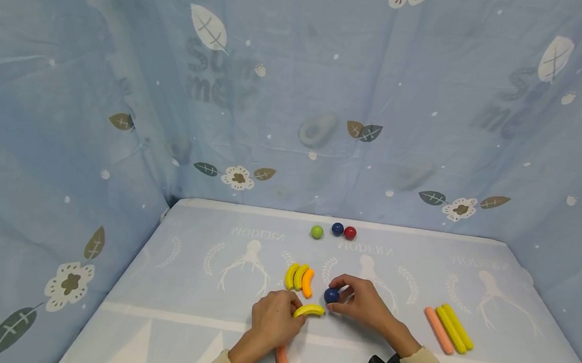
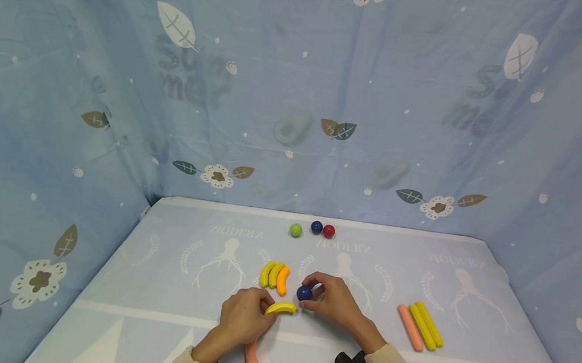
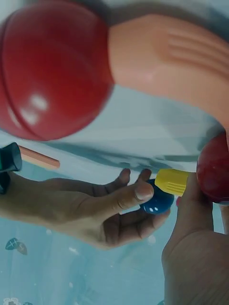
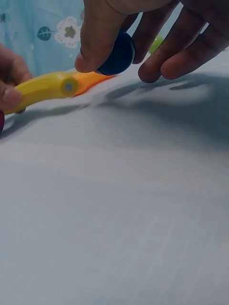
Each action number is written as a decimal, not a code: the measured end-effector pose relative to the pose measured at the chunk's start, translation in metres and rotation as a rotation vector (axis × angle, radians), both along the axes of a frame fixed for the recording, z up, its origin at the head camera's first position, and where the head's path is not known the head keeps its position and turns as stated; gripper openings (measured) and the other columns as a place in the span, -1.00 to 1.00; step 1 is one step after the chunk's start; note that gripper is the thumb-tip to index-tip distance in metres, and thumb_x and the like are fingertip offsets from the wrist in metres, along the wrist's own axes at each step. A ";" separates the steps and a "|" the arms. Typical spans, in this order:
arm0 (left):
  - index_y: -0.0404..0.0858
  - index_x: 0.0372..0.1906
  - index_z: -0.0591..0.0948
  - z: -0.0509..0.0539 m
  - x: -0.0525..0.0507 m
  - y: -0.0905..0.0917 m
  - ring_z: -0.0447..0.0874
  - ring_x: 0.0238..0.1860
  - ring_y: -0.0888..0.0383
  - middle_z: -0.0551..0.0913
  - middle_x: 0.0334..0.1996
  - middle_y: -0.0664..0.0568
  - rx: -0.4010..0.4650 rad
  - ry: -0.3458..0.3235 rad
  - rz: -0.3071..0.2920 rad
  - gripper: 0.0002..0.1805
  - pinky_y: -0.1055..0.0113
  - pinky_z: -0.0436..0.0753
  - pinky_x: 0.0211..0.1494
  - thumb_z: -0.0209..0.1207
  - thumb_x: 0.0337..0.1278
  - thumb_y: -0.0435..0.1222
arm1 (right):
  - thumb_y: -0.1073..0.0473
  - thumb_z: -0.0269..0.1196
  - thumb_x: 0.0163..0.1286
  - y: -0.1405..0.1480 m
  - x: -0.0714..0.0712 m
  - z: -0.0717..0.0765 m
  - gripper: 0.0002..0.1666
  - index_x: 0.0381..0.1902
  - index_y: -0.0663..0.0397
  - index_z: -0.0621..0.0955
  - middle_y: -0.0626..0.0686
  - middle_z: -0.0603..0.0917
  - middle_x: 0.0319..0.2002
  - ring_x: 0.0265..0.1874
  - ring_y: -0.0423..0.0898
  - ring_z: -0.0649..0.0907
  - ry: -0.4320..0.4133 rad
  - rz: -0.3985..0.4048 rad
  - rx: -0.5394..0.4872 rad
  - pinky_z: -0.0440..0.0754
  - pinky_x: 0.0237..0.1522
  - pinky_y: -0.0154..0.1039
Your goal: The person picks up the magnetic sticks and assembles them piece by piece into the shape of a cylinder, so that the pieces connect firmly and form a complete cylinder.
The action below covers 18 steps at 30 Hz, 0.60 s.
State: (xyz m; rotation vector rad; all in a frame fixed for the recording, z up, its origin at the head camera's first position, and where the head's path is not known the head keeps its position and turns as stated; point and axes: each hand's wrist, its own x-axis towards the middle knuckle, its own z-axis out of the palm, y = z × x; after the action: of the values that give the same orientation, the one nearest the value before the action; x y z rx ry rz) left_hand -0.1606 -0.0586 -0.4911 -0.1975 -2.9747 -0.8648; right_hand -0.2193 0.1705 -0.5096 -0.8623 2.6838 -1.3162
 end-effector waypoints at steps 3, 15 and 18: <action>-0.03 -0.46 0.70 0.000 0.001 -0.001 0.39 -0.61 0.34 0.45 -0.66 0.33 0.001 -0.004 0.003 -0.83 0.30 0.38 -0.52 0.47 -0.14 -0.11 | 0.12 0.53 0.09 0.001 0.006 -0.002 -0.51 -0.01 0.07 0.67 -0.14 0.68 -0.20 -0.42 -0.21 0.63 0.049 0.030 0.026 0.60 -0.39 -0.32; -0.04 -0.48 0.70 -0.001 0.002 -0.002 0.39 -0.61 0.34 0.45 -0.67 0.34 0.015 0.011 0.019 -0.84 0.29 0.38 -0.51 0.47 -0.13 -0.13 | -0.02 0.53 0.06 0.002 0.023 -0.006 -0.52 -0.09 0.04 0.70 -0.22 0.67 -0.27 -0.52 -0.30 0.55 0.034 0.015 0.056 0.54 -0.45 -0.35; -0.05 -0.47 0.70 0.000 0.002 -0.002 0.38 -0.61 0.34 0.45 -0.67 0.33 0.017 0.003 0.016 -0.84 0.29 0.37 -0.51 0.46 -0.11 -0.12 | -0.01 0.53 0.07 -0.001 0.025 -0.005 -0.54 -0.10 0.04 0.70 -0.21 0.67 -0.27 -0.52 -0.31 0.55 0.045 0.018 0.054 0.54 -0.46 -0.35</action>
State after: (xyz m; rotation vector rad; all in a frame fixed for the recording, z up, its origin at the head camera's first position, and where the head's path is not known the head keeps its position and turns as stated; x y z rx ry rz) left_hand -0.1588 -0.0610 -0.4914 -0.1746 -2.9605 -0.8871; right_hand -0.1944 0.1692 -0.5148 -0.9196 2.7250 -1.2286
